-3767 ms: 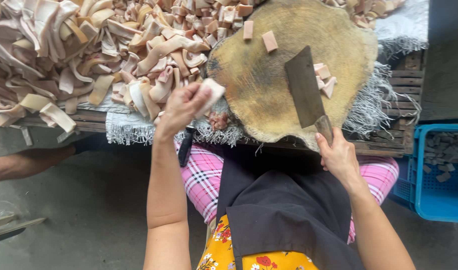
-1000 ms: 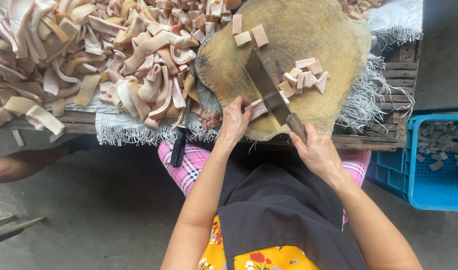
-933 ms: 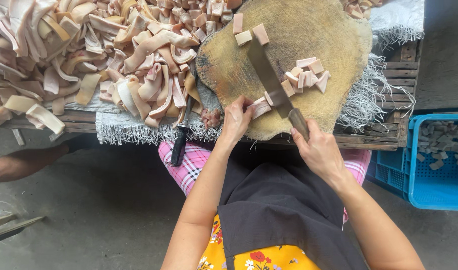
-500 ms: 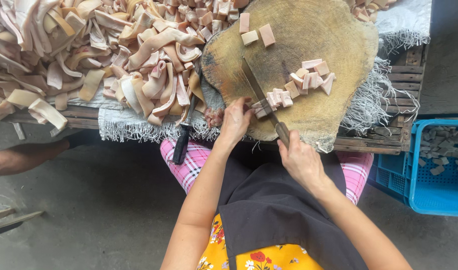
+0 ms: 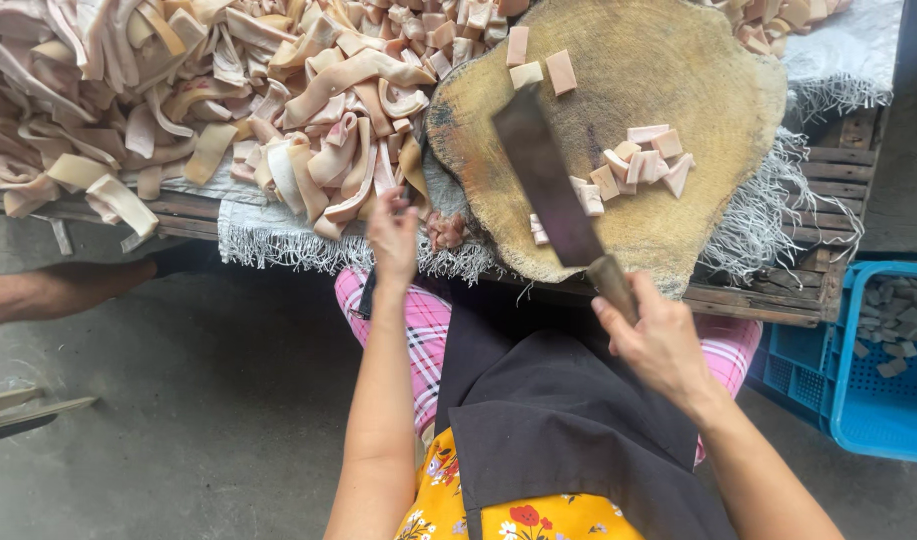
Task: The person sits on the floor and uses a large cleaver to chop strips of pork skin into small cubes on a wooden cutting board. The chopped pieces are pushed aside on the board as the person continues to process more strips from a pile.
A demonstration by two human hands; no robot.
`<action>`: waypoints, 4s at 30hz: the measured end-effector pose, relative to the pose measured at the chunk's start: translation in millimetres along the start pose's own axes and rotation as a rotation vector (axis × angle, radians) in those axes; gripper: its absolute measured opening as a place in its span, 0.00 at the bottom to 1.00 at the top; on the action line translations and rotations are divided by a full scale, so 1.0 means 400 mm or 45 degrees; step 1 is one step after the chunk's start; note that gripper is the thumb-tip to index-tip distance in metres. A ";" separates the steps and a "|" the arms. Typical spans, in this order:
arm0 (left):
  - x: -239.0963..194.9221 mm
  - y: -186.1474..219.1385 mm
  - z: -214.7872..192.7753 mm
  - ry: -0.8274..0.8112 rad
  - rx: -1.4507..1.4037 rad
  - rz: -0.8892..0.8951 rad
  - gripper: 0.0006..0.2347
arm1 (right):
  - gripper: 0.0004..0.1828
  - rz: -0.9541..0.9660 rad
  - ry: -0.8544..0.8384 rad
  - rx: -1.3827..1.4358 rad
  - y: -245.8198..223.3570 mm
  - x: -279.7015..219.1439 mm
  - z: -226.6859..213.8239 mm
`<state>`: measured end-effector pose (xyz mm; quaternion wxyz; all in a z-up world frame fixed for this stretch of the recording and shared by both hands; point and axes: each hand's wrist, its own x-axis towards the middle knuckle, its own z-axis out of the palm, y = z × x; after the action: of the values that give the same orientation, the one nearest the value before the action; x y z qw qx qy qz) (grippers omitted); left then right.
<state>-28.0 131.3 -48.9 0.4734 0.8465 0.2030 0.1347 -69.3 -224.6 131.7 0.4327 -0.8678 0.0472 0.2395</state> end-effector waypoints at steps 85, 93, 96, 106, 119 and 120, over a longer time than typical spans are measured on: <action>-0.124 0.260 0.234 -0.481 -0.007 0.179 0.09 | 0.20 -0.241 0.430 -0.099 0.011 0.055 -0.053; -0.120 0.253 0.240 -0.505 0.003 0.174 0.08 | 0.20 -0.191 0.178 -0.469 0.092 0.095 0.077; -0.124 0.247 0.234 -0.468 0.012 0.302 0.07 | 0.20 -0.126 0.125 -0.435 0.104 0.109 0.041; -0.114 0.262 0.223 -0.508 -0.231 -0.056 0.12 | 0.21 -0.429 0.391 -0.097 -0.010 0.036 -0.002; -0.140 0.245 0.206 -0.490 0.040 0.192 0.10 | 0.22 -0.026 0.113 -0.120 0.020 0.104 0.031; -0.127 0.227 0.196 -0.451 0.007 0.112 0.11 | 0.22 -0.108 0.190 -0.127 0.010 0.093 0.024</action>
<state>-20.3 6.0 -13.5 0.4931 0.8663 0.0798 0.0036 -41.4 -214.8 106.9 0.3942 -0.9049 0.0304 0.1578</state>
